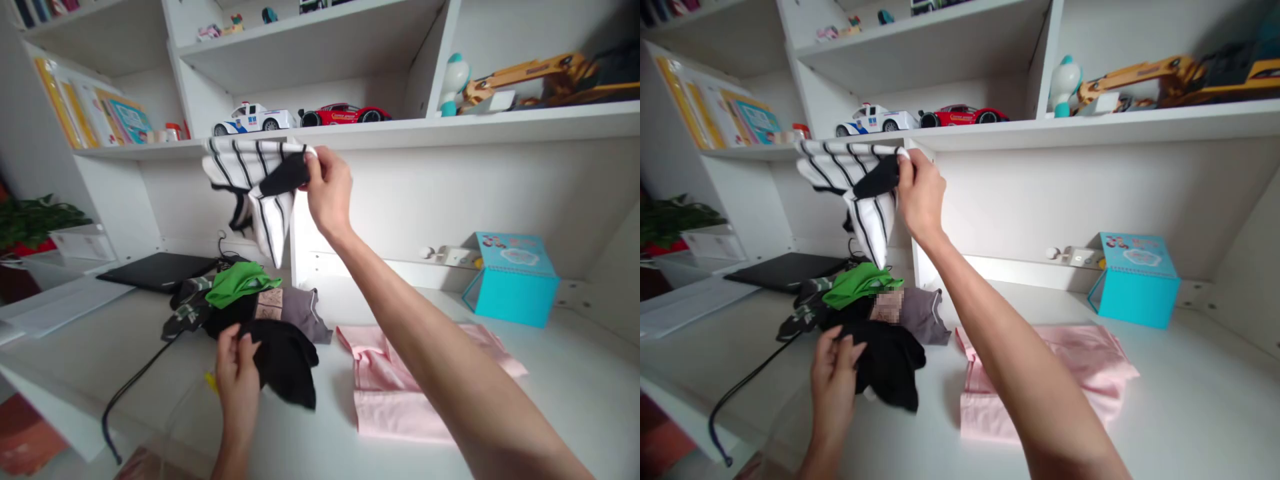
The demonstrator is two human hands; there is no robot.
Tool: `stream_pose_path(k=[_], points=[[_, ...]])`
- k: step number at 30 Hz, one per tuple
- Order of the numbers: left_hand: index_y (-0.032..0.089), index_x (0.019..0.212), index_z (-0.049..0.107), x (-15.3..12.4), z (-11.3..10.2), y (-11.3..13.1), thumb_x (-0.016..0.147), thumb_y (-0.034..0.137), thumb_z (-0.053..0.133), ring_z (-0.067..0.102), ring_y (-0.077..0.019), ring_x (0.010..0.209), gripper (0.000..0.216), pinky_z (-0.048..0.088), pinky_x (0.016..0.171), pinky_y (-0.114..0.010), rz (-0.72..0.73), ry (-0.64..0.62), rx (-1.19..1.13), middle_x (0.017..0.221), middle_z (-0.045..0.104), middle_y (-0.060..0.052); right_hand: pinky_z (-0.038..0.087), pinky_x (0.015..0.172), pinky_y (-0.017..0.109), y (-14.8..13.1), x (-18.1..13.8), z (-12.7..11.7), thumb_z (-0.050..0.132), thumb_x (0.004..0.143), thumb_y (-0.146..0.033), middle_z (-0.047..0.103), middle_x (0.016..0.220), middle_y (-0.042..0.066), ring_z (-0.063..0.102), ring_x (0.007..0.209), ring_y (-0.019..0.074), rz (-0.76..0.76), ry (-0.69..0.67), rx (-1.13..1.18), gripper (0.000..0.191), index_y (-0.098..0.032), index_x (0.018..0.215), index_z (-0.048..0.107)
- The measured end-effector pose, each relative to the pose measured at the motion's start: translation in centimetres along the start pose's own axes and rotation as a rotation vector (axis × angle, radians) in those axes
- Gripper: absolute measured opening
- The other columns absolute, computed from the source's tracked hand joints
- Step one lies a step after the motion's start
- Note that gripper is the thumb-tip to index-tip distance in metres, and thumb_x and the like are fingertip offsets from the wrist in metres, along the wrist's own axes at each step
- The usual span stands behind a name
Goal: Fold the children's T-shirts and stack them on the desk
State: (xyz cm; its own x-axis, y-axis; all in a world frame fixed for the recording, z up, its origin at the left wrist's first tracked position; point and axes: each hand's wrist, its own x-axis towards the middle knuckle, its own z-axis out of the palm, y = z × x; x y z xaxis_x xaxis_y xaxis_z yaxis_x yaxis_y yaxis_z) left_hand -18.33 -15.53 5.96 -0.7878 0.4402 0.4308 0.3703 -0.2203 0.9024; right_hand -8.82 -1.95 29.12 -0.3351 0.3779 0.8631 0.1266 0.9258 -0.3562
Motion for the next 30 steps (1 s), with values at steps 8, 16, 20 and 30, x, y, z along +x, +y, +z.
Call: stream_pose_path(k=[8,16,20,30], points=[[0.017,0.123,0.038,8.6,5.3,0.7,0.085,0.029,0.041,0.041,-0.0252,0.119,0.040,0.034,0.098,-0.041,0.181,0.169,0.323,0.128,0.045,-0.015,0.045,0.058,0.026,3.9,-8.4,2.3,0.060,0.076,-0.031,0.065,0.067,0.004,0.061,0.054,0.0150,0.400,-1.064,-0.294,0.027,-0.013,0.096,0.058],[0.021,0.129,0.043,8.2,6.8,-3.8,0.086,0.030,0.040,0.021,-0.0373,0.129,0.044,0.018,0.098,-0.062,0.102,-0.152,0.976,0.142,0.030,-0.013,0.046,0.072,0.033,6.1,-18.5,-8.0,0.051,0.078,-0.032,0.065,0.099,0.012,0.061,0.086,0.0234,0.474,-1.108,-0.346,0.032,-0.016,0.104,0.060],[0.016,0.127,0.046,4.4,6.7,-0.9,0.088,0.031,0.038,0.022,-0.0394,0.128,0.043,0.020,0.095,-0.065,0.212,-0.175,0.932,0.140,0.032,-0.018,0.043,0.085,0.038,6.3,-26.4,-10.3,0.052,0.074,-0.024,0.059,0.115,0.011,0.053,0.104,0.0256,0.434,-1.142,-0.431,0.051,-0.022,0.126,0.047],[0.027,0.125,0.048,-8.8,8.8,3.4,0.071,0.028,0.063,0.035,-0.0245,0.125,0.056,0.031,0.102,-0.039,0.401,-1.428,0.327,0.133,0.046,-0.006,0.047,0.070,0.029,3.7,-29.1,-18.0,0.035,0.087,-0.022,0.059,0.088,0.005,0.057,0.078,0.0165,0.515,-0.562,-0.270,0.020,-0.024,0.088,0.055]])
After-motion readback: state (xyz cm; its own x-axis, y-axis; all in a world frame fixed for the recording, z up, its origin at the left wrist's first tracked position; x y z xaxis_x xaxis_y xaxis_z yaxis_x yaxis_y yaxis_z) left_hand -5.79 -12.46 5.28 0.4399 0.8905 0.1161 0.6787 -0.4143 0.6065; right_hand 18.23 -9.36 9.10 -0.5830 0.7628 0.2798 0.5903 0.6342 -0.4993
